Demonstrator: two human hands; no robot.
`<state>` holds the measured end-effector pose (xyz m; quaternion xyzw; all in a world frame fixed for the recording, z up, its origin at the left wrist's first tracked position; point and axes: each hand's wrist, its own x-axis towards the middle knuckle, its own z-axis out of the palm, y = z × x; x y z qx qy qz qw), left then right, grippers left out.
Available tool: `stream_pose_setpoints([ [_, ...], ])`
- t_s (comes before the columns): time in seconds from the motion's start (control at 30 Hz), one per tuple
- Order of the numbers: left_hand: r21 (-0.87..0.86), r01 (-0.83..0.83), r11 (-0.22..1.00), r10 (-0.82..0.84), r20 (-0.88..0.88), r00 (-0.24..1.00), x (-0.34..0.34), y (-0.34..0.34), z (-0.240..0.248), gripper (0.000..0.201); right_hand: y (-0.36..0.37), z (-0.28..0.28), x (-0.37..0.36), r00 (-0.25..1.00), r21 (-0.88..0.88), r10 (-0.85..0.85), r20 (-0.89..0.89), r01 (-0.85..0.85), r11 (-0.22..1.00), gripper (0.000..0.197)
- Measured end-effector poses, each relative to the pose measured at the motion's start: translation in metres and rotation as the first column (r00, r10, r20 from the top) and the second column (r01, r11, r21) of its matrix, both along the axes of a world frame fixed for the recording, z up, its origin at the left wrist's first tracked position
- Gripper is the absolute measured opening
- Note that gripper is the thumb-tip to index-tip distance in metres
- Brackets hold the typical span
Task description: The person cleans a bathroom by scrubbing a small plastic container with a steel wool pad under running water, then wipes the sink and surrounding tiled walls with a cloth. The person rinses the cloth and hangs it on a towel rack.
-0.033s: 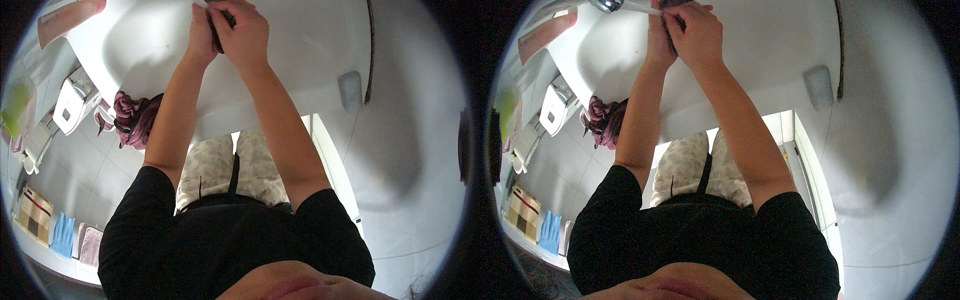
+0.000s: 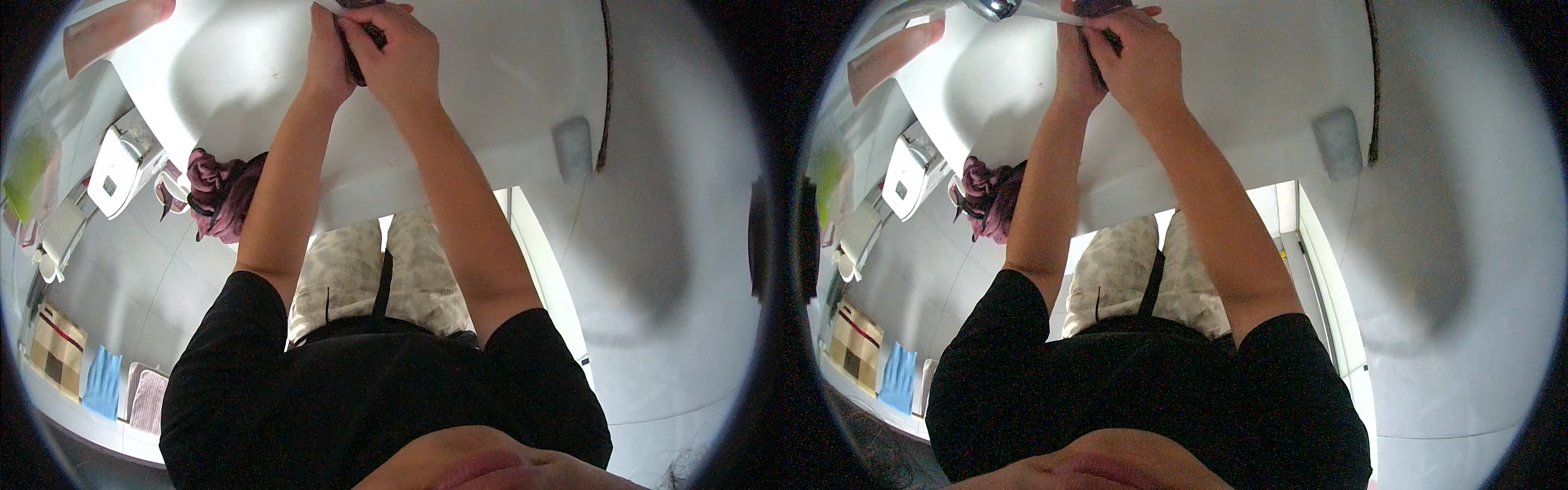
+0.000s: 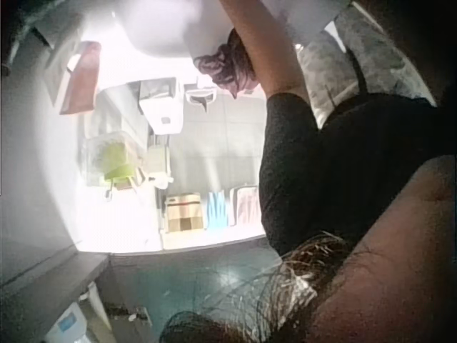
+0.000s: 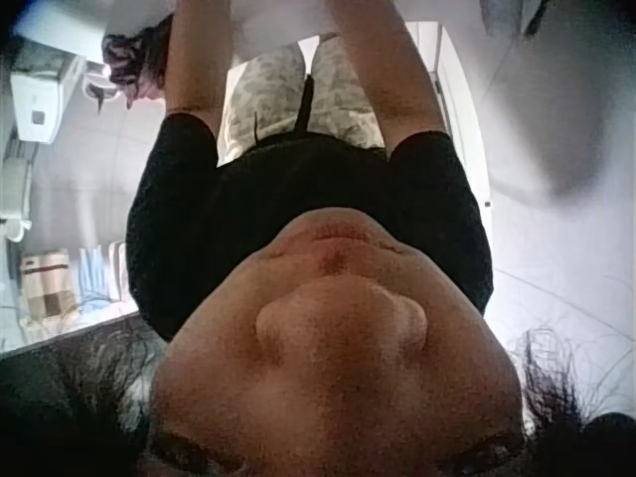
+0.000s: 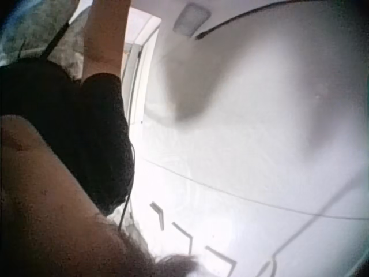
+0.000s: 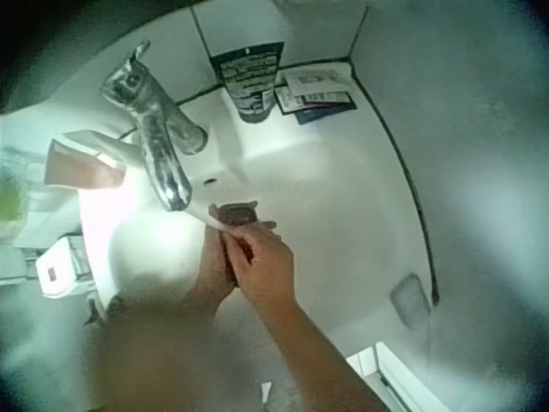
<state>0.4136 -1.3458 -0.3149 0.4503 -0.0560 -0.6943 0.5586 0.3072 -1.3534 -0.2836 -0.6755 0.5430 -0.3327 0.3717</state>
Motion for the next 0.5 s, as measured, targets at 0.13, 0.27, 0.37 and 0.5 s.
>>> stream_pose_setpoints([
  [0.13,0.007,-0.001,1.0,0.0,0.047,0.999,-0.005,0.003,-0.003,0.059,-0.002,0.005,-0.007,0.971,0.083,-0.185,0.155,0.173,0.981,0.014],
  [0.27,0.014,-0.008,1.0,0.006,0.123,0.992,-0.013,0.008,-0.01,0.059,-0.011,0.006,0.008,0.923,0.08,-0.336,0.185,0.327,0.942,0.014],
  [0.37,0.014,-0.01,1.0,0.007,0.182,0.983,-0.016,0.009,-0.013,0.058,-0.007,0.002,0.007,0.97,0.052,-0.172,0.17,0.165,0.985,0.017],
  [0.5,-0.006,-0.061,0.998,0.061,0.268,0.962,-0.015,0.017,-0.018,0.058,-0.014,-0.002,0.005,0.957,0.083,-0.288,-0.022,0.289,0.954,0.019],
])
